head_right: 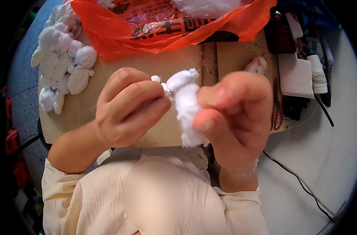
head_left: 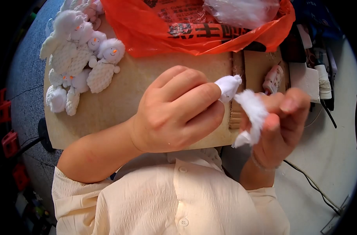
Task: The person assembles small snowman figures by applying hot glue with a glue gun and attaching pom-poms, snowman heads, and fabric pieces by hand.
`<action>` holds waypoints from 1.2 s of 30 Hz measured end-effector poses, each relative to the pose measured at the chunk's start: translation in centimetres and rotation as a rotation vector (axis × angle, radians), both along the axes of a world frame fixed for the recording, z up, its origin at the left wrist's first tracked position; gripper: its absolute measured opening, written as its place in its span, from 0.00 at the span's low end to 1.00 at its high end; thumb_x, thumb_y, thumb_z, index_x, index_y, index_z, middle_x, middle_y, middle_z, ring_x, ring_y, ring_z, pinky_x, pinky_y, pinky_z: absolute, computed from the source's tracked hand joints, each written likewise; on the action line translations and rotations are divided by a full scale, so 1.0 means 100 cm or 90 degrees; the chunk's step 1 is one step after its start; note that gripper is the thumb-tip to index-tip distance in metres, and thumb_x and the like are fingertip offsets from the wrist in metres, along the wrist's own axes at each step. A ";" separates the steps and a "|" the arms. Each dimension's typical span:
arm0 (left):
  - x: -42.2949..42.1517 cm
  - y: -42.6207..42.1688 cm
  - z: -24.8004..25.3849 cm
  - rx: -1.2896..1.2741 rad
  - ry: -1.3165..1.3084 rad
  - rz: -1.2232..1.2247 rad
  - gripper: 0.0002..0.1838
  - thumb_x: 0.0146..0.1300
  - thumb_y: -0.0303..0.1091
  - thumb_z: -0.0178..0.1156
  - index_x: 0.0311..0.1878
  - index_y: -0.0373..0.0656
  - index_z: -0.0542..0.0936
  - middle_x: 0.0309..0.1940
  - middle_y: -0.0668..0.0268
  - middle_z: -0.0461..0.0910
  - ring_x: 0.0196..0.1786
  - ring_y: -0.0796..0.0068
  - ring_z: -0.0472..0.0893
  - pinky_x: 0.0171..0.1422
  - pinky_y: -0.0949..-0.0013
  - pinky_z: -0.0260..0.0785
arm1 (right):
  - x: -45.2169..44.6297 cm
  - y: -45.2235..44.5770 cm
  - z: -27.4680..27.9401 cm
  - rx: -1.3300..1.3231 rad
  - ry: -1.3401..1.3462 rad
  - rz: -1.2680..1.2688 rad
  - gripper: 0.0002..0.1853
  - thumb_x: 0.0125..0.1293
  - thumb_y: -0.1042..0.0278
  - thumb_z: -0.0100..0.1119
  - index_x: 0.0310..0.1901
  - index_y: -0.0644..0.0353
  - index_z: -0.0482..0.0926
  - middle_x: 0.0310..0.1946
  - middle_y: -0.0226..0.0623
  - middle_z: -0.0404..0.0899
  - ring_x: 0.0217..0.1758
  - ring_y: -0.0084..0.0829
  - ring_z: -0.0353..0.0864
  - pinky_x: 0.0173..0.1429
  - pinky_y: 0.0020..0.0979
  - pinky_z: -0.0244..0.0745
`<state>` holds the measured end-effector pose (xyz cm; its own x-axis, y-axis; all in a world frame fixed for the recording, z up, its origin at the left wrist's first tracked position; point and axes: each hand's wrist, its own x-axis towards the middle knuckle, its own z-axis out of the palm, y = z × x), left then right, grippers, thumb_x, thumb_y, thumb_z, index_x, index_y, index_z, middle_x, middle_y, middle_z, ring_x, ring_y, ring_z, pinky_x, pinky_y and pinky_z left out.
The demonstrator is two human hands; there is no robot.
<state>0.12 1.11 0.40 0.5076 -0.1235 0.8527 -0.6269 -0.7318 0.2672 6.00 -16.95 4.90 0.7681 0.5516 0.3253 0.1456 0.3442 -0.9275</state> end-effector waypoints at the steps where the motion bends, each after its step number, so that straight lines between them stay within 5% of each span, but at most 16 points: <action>1: 0.000 0.000 0.000 0.000 0.004 -0.006 0.19 0.27 0.32 0.58 0.30 0.34 0.79 0.33 0.60 0.76 0.31 0.63 0.75 0.32 0.66 0.68 | 0.000 0.001 0.000 -0.027 0.022 -0.016 0.20 0.62 0.74 0.67 0.48 0.60 0.64 0.30 0.32 0.73 0.29 0.22 0.70 0.37 0.24 0.69; 8: 0.000 -0.001 -0.002 0.016 0.014 -0.005 0.18 0.28 0.33 0.58 0.28 0.35 0.79 0.32 0.60 0.76 0.31 0.64 0.74 0.31 0.66 0.69 | 0.019 0.009 0.026 -0.061 -0.008 -0.027 0.20 0.60 0.74 0.58 0.51 0.60 0.62 0.24 0.34 0.70 0.26 0.32 0.76 0.26 0.25 0.71; 15: 0.001 -0.001 -0.004 0.003 0.000 -0.001 0.18 0.28 0.33 0.58 0.28 0.36 0.79 0.31 0.60 0.76 0.30 0.64 0.75 0.30 0.66 0.69 | 0.019 0.005 0.016 -0.060 0.246 0.073 0.18 0.62 0.77 0.54 0.52 0.62 0.60 0.28 0.43 0.71 0.18 0.35 0.78 0.14 0.21 0.69; 19: 0.000 -0.001 -0.003 0.007 0.009 -0.005 0.18 0.28 0.32 0.59 0.28 0.36 0.79 0.31 0.60 0.76 0.30 0.64 0.75 0.29 0.66 0.69 | 0.024 0.003 0.014 -0.119 0.250 0.086 0.17 0.62 0.76 0.53 0.50 0.61 0.61 0.29 0.46 0.75 0.20 0.33 0.79 0.15 0.21 0.67; 22: 0.001 0.000 -0.003 0.011 -0.005 -0.001 0.18 0.28 0.32 0.60 0.29 0.36 0.79 0.31 0.61 0.76 0.30 0.64 0.74 0.29 0.67 0.68 | 0.027 -0.008 0.010 -0.177 0.321 0.119 0.17 0.61 0.78 0.55 0.50 0.64 0.65 0.30 0.34 0.74 0.28 0.31 0.82 0.25 0.21 0.70; 29: 0.001 0.000 -0.002 0.002 -0.004 -0.007 0.18 0.28 0.32 0.61 0.29 0.36 0.79 0.31 0.61 0.76 0.29 0.65 0.74 0.29 0.67 0.68 | 0.023 -0.007 0.013 -0.321 0.362 0.036 0.12 0.66 0.63 0.62 0.42 0.63 0.74 0.22 0.26 0.72 0.21 0.14 0.69 0.24 0.18 0.63; 36: 0.001 0.001 -0.002 0.007 0.006 -0.014 0.18 0.28 0.32 0.60 0.29 0.36 0.78 0.31 0.61 0.76 0.29 0.64 0.74 0.29 0.66 0.68 | 0.022 -0.005 0.011 -0.347 0.265 0.014 0.09 0.64 0.67 0.65 0.34 0.63 0.78 0.22 0.21 0.70 0.24 0.12 0.66 0.30 0.16 0.62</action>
<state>0.22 1.18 0.23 0.5128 -0.1435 0.8464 -0.6405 -0.7205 0.2658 8.17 -17.49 6.03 0.7554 0.5702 -0.3228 -0.2622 -0.1884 -0.9464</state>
